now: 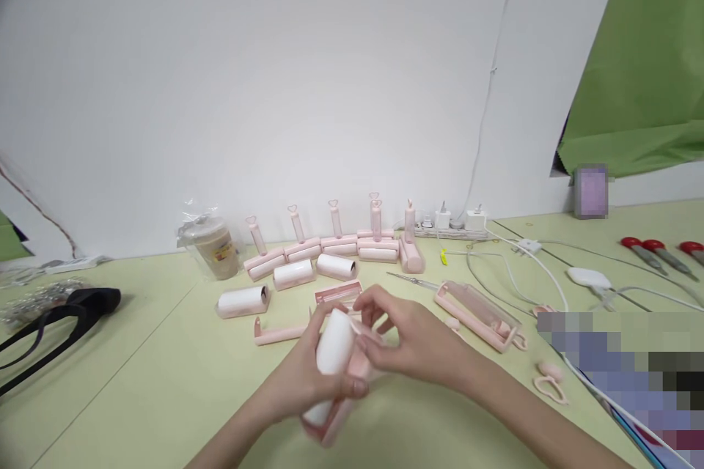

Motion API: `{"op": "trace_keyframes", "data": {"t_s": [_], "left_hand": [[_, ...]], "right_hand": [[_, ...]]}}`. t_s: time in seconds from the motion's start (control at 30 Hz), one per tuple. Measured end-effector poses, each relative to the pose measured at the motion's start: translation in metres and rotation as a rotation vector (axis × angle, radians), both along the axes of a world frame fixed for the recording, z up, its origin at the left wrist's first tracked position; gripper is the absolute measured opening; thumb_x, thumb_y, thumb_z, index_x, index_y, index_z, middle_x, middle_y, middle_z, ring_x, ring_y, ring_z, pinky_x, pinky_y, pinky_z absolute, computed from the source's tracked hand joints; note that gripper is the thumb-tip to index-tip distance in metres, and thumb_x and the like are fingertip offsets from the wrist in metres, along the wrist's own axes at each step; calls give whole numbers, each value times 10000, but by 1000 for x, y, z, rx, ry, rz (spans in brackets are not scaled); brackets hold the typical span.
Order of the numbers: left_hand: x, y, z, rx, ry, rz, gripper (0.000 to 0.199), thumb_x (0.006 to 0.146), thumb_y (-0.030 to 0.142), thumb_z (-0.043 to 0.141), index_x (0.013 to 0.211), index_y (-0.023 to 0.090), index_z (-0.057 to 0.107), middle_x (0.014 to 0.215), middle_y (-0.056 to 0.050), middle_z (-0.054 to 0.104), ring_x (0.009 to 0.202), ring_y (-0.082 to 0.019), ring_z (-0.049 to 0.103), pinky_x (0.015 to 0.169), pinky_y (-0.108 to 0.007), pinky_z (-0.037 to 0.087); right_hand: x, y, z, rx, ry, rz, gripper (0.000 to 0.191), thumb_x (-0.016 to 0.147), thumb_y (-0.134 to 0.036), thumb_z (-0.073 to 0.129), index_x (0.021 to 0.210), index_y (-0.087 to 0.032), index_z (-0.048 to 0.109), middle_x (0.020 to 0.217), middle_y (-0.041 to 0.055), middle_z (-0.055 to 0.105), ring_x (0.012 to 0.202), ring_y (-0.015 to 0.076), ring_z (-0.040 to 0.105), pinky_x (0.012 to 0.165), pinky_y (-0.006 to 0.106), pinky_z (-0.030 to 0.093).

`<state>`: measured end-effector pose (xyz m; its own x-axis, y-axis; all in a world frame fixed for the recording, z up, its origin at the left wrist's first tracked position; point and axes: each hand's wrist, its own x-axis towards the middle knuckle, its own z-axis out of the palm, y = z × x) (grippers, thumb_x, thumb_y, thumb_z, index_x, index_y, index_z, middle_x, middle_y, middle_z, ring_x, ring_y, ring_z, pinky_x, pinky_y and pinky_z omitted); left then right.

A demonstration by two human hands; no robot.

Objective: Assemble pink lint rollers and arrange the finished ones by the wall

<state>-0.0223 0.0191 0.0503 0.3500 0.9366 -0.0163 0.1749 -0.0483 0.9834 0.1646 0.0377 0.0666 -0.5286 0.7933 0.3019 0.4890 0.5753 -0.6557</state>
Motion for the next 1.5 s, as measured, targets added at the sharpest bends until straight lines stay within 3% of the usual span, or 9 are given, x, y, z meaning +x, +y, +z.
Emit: {"op": "trace_keyframes", "data": {"t_s": [0.2,0.33,0.5,0.8,1.03,1.13,1.23,1.33,1.5], "left_hand": [[-13,-29,-2,-122,332,-186,551,543,289,728,1046,305,503,811,-32,599,391,-105,457,265,-166,286],[-22,-36,-3,57,360,-243,489,528,194,708,971,324,544,747,5,606,531,-155,541,389,-185,372],[-33,-40,-7,98,420,-252,499,531,160,667,978,343,546,680,30,590,496,-141,523,388,-183,325],[-38,-37,8,108,613,-371,547,593,292,660,1111,365,499,750,15,618,518,-153,521,386,-194,260],[-41,-39,14,229,658,-358,459,649,379,637,1095,371,531,750,3,627,595,-187,563,425,-201,287],[-40,-33,13,232,594,-386,582,627,329,672,1166,404,467,801,27,642,650,-195,588,479,-209,349],[-32,-27,11,234,464,-320,679,607,165,649,1203,402,428,941,29,638,754,-204,597,585,-232,422],[-20,-23,6,215,303,-206,585,628,104,574,1151,353,490,996,15,621,791,-199,590,640,-245,452],[-6,-27,-3,140,185,-195,507,656,104,536,1130,283,528,896,-7,629,712,-175,583,585,-235,453]], "right_hand": [[3,-37,-12,100,-441,76,244,572,-213,552,816,-210,543,752,9,598,631,183,554,518,250,331],[-7,-51,-26,61,-508,72,228,568,-168,481,794,-187,506,762,28,579,612,194,541,502,259,306],[-12,-58,-33,32,-506,109,196,579,-123,434,757,-181,491,761,48,576,636,205,543,535,273,332],[-18,-51,-49,11,-268,205,221,442,-95,415,627,-203,363,648,-13,524,525,133,481,466,227,279],[-17,-53,-44,-62,-186,173,149,521,-107,464,627,-200,417,647,-11,539,557,130,501,513,222,352],[-7,-48,-37,-173,-101,126,163,582,-151,548,716,-208,474,704,-14,551,600,136,538,583,241,412],[1,-42,-36,-334,74,93,209,690,-269,584,873,-225,493,826,8,575,697,160,568,673,282,445],[-2,-40,-44,-468,306,127,219,820,-390,491,965,-226,491,910,39,581,833,190,562,748,311,444],[-17,-44,-63,-500,558,138,226,837,-411,492,1003,-261,530,943,33,568,900,195,537,776,306,440]]}}
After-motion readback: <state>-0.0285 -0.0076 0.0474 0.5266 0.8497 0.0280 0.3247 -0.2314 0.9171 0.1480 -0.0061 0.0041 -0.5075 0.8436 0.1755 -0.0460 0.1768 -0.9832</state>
